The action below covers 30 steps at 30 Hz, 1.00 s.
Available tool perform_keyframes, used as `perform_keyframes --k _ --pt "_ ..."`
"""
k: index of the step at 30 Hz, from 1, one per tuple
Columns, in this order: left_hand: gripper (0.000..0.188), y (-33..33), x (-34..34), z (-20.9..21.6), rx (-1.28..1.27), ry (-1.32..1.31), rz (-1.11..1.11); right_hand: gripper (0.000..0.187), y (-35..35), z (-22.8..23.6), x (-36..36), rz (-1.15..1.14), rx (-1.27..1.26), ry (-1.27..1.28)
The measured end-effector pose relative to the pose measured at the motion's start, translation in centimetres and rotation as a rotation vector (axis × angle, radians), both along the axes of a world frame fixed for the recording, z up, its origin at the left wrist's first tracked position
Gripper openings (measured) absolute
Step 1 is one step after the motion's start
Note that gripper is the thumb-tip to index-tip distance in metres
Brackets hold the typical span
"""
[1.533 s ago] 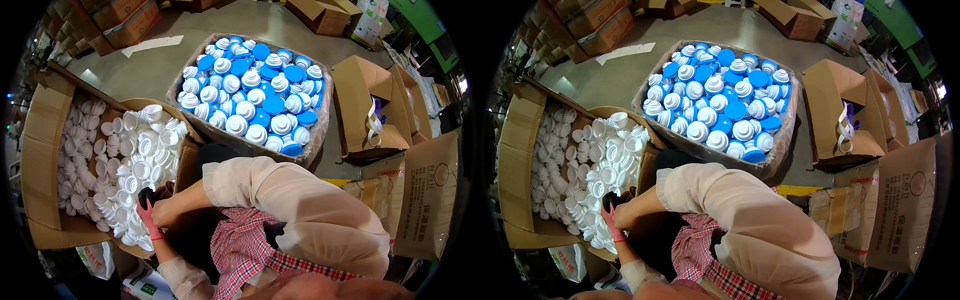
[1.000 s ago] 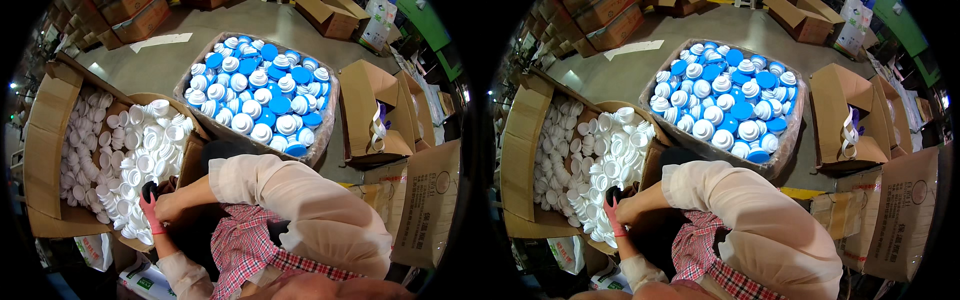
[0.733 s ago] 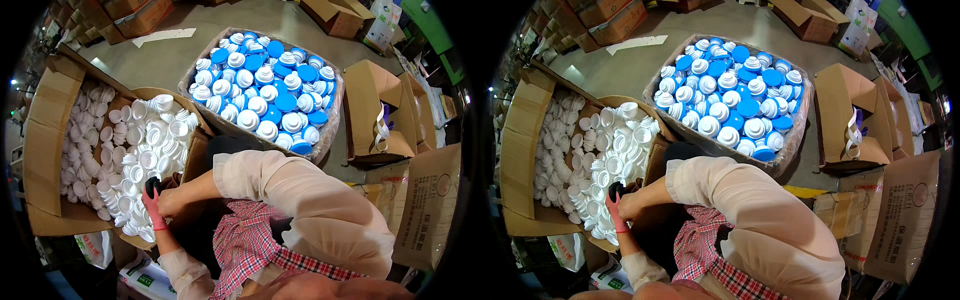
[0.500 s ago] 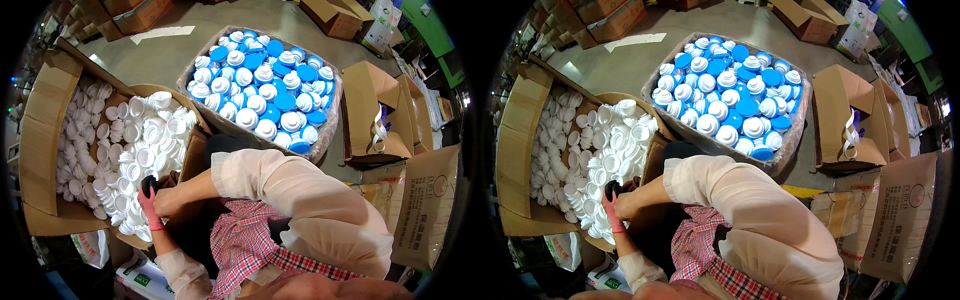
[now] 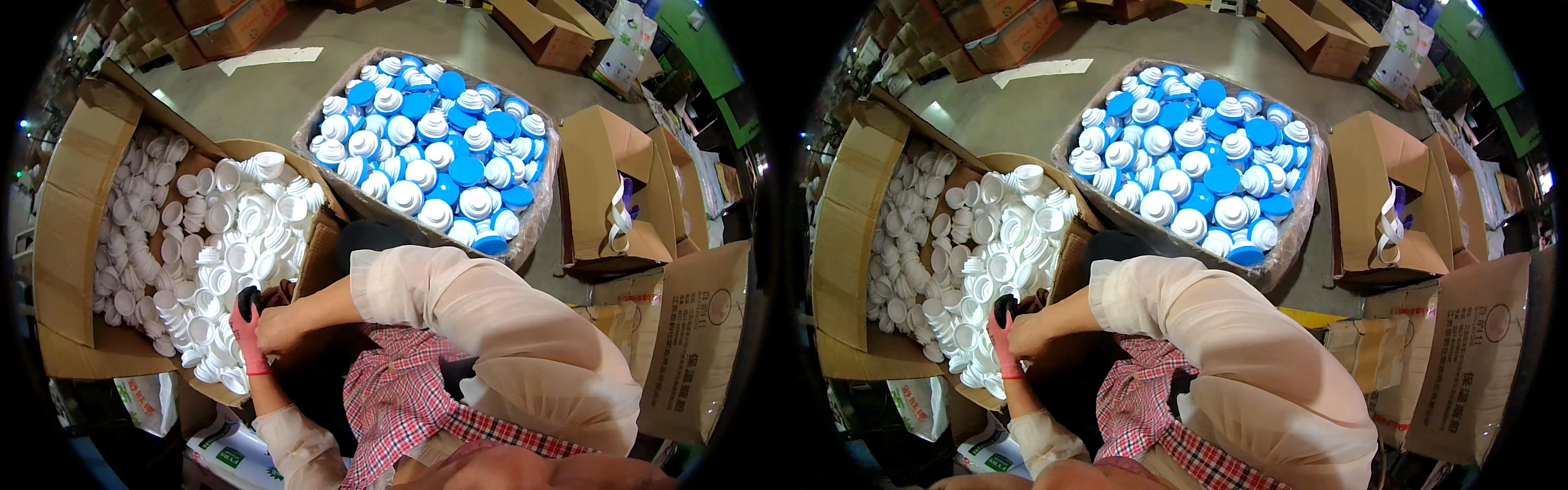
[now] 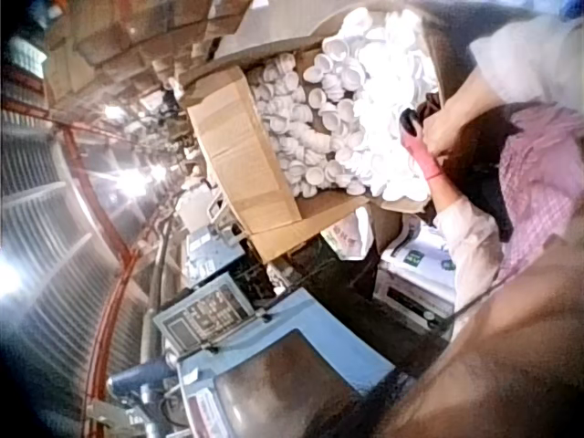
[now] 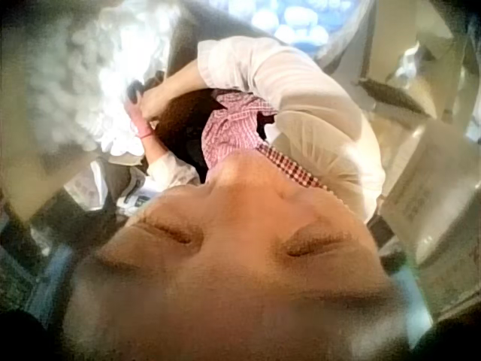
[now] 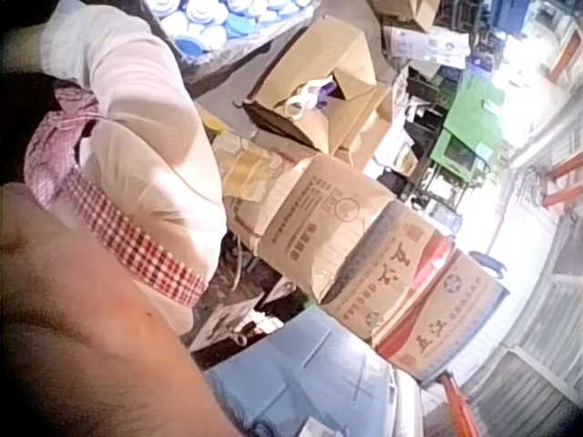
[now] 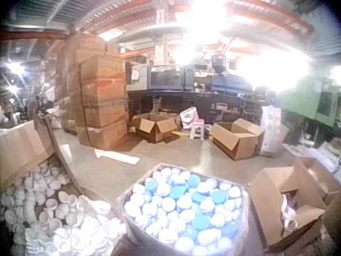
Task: The person repeatedly picks up white plastic containers and blue lids from separate boxes, wipes the containers with a cloth, and secures the lids onto them. The assembled containers are placed into a third box.
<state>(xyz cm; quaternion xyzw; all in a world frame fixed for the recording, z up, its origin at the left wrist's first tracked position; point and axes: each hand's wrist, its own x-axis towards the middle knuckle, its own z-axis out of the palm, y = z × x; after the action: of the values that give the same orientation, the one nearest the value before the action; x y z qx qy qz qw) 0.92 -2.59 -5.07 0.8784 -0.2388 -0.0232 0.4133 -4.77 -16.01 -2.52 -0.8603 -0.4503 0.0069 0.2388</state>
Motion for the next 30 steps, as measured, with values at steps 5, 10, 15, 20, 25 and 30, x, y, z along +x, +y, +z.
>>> perform_keyframes --k 5,10,15,20,25,30 --pt "0.031 0.7 0.7 -1.3 0.037 -0.057 -0.032 0.018 -0.2 -0.1 0.0 0.021 0.010 0.002" --pt "0.033 1.9 1.6 -3.8 0.045 -0.094 -0.012 0.019 -0.1 0.1 -0.3 0.029 -0.027 0.000" --pt "0.032 0.6 1.0 -1.7 -0.006 -0.014 -0.074 0.020 -0.3 0.2 -0.3 0.022 -0.009 0.008" --pt "0.030 1.0 0.9 -1.8 -0.007 -0.005 -0.065 0.020 -0.3 0.8 -0.5 0.022 -0.036 0.042" --pt "0.032 1.7 1.1 -2.3 0.011 -0.059 -0.067 0.021 0.1 0.5 -0.4 0.014 -0.022 0.036" --pt "0.032 1.1 0.2 -1.3 0.050 -0.117 -0.009 0.020 0.3 0.0 -0.3 0.004 -0.003 0.006"
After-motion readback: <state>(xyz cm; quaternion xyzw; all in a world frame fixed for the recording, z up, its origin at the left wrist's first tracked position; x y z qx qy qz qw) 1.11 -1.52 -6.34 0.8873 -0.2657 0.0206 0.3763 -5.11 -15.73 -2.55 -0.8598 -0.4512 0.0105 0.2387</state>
